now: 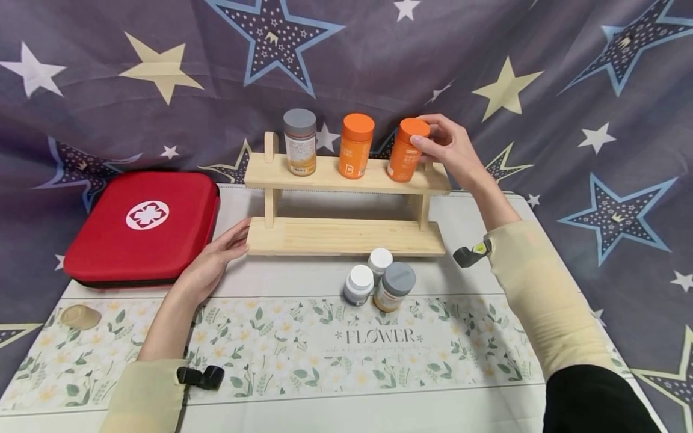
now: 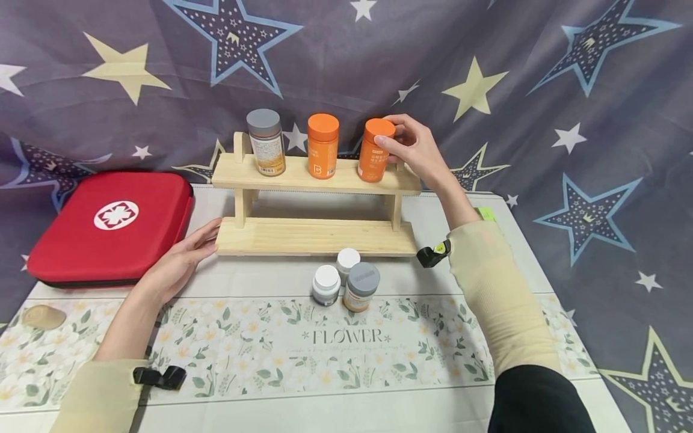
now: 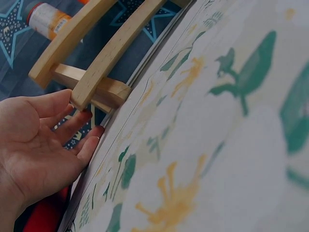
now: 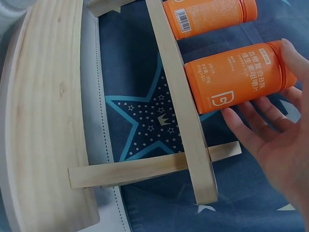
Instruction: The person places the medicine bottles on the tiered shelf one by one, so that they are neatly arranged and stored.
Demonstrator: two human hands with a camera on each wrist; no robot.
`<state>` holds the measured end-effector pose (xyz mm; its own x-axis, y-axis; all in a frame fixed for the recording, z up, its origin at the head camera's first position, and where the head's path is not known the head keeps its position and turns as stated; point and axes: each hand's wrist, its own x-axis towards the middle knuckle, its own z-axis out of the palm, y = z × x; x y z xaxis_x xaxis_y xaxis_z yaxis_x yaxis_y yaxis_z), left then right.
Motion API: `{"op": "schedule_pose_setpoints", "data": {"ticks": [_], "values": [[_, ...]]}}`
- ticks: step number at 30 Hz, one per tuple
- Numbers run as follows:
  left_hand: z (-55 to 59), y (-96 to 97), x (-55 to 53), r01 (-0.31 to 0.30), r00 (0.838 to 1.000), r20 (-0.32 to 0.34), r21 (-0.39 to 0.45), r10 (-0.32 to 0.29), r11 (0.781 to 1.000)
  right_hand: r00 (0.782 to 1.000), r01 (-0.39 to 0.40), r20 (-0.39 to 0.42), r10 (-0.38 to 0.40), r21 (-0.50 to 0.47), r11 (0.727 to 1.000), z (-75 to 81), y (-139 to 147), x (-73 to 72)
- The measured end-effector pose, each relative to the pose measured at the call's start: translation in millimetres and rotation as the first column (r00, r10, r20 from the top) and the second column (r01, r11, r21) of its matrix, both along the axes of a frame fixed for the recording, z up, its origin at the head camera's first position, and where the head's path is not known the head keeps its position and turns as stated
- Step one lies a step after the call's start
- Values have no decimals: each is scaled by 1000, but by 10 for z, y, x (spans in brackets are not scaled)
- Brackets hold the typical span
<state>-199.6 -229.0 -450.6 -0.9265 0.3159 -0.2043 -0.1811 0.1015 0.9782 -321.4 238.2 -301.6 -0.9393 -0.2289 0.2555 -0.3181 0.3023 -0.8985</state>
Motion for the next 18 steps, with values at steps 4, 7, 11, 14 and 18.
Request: {"op": "schedule_pose_setpoints", "data": {"ticks": [4,7,11,14,18], "values": [[5,3,-2,4,1000,-5,7,-4,1000,1000,-4,2,4,-7,1000,6,0,-10],[9,12,-4,8,1000,-5,8,-8,1000,1000,-4,-5,4,-8,1000,-3,13,-12],[23,12,1,3,1000,-4,4,-3,1000,1000,-7,-15,7,-21,1000,-15,9,-19],[20,8,4,1,1000,-4,5,-1,1000,1000,-15,-16,14,-48,999,-38,6,-24],[0,3,4,1,1000,-4,12,-1,1000,1000,-20,-11,19,-58,998,-69,5,-24]]}}
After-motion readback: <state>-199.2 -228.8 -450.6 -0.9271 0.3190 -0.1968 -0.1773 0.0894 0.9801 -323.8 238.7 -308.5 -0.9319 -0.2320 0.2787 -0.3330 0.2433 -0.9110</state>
